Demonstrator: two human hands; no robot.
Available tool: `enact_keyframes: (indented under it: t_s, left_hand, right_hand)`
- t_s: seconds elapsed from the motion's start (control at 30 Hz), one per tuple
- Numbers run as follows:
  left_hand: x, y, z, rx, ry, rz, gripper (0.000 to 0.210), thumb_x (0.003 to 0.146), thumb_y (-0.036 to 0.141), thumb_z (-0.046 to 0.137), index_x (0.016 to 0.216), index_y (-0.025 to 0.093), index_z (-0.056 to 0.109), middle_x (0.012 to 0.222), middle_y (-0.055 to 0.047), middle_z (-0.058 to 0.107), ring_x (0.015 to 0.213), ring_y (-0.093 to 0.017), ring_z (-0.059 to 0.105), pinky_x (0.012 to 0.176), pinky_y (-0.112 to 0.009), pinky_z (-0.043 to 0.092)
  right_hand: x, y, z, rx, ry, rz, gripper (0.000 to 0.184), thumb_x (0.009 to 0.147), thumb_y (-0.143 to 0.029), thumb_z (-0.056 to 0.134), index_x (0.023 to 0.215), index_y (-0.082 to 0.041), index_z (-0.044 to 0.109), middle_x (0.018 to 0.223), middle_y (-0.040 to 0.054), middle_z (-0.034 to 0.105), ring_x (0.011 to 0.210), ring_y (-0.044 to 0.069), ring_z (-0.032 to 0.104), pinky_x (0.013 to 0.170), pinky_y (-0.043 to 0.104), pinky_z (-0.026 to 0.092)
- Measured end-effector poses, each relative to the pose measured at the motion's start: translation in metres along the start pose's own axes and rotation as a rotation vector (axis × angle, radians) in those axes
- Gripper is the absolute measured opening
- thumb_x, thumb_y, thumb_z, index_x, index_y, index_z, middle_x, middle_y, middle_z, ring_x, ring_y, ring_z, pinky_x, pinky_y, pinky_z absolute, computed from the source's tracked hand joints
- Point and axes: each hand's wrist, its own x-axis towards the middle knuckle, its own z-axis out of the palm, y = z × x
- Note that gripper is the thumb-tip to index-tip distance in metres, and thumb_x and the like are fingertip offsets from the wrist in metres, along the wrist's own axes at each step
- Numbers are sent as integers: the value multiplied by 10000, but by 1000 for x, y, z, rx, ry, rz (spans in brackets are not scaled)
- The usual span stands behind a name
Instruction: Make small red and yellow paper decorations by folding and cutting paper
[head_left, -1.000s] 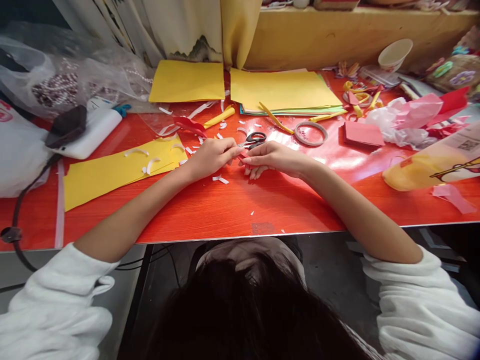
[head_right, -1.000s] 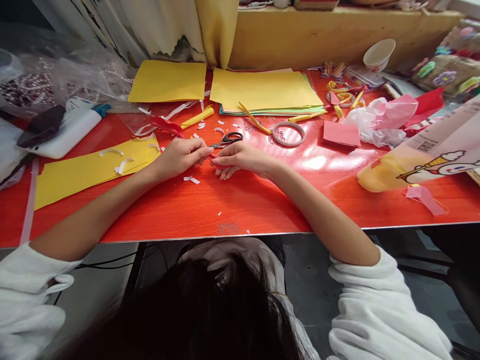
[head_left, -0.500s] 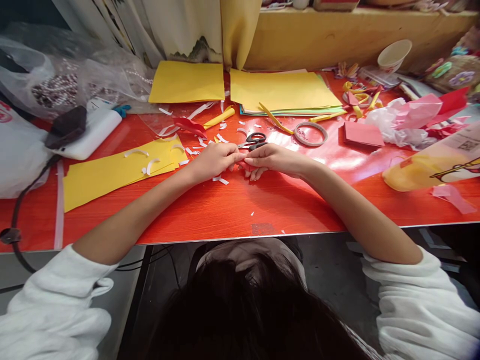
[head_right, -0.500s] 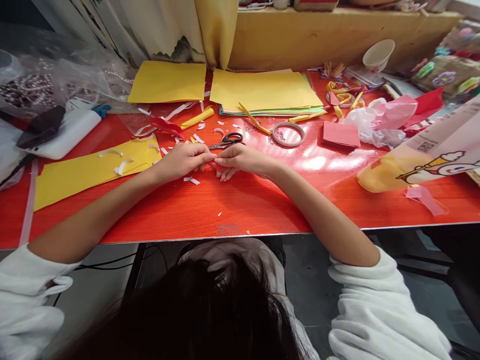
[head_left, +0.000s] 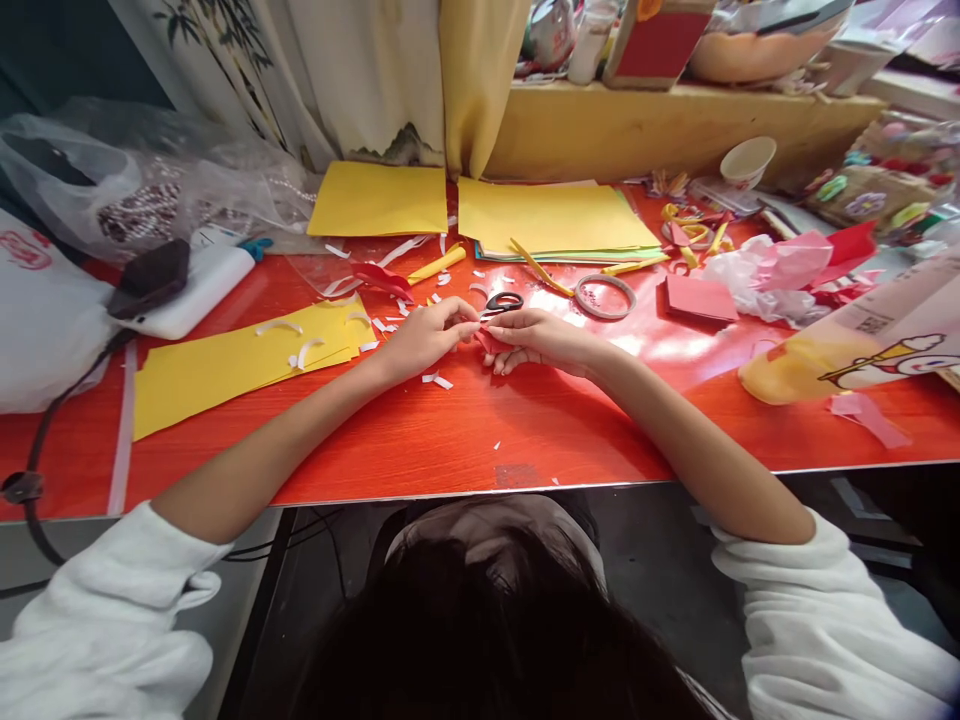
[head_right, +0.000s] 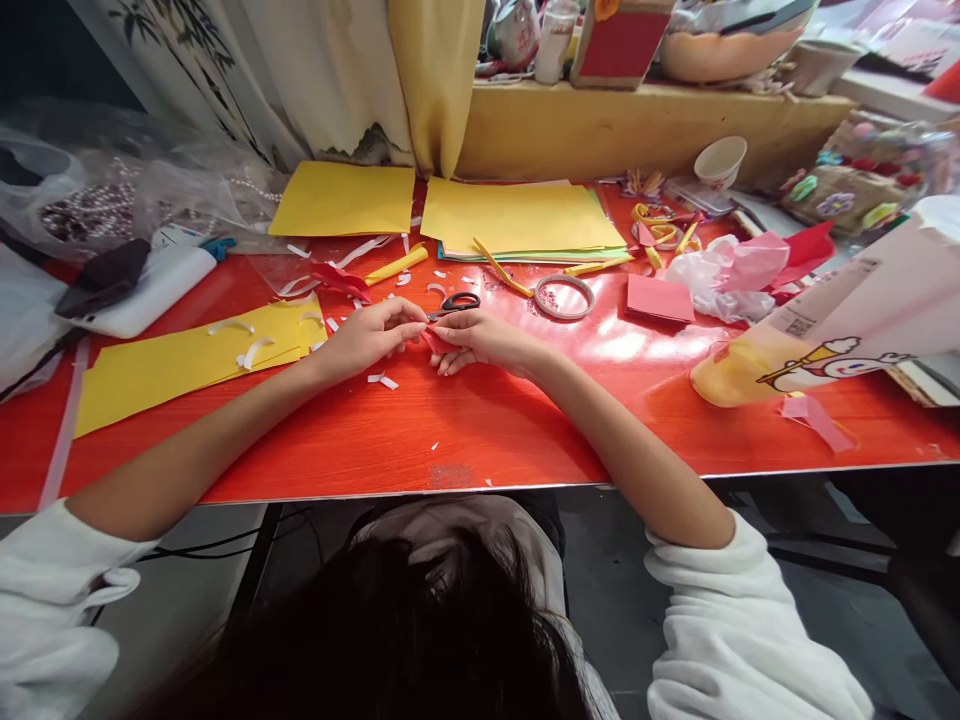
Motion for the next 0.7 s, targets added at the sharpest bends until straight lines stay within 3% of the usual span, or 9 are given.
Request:
enact_keyframes:
  t_s: [0.23, 0.4, 0.7]
  left_hand:
    - [1, -9, 0, -318, 10, 125, 145, 776, 257, 639, 865, 143, 648, 710, 5, 618, 645, -85, 580, 653, -206, 472]
    - [1, -10, 0, -342, -16, 54, 159, 747, 263, 671, 836, 132, 676, 673, 2, 631, 625, -91, 603, 634, -211, 493]
    - [-2, -3, -2, -376, -92, -16, 235, 771, 328, 636, 885, 123, 654, 718, -24, 651, 682, -125, 631, 665, -256, 513]
  right_hand:
    - [-1, 0, 0, -66, -76, -39, 306, 937, -358, 468, 919, -107, 643, 863, 113, 706, 702, 145, 681, 670, 254, 572]
    - [0, 4, -4, -135, -138, -86, 383, 799, -482, 633, 884, -109, 661, 861, 97, 710, 681, 143, 672, 651, 253, 556]
    - [1, 4, -1, -218, -103, -125, 485, 740, -575, 639, 802, -94, 631, 749, 92, 691, 585, 150, 650, 591, 285, 539]
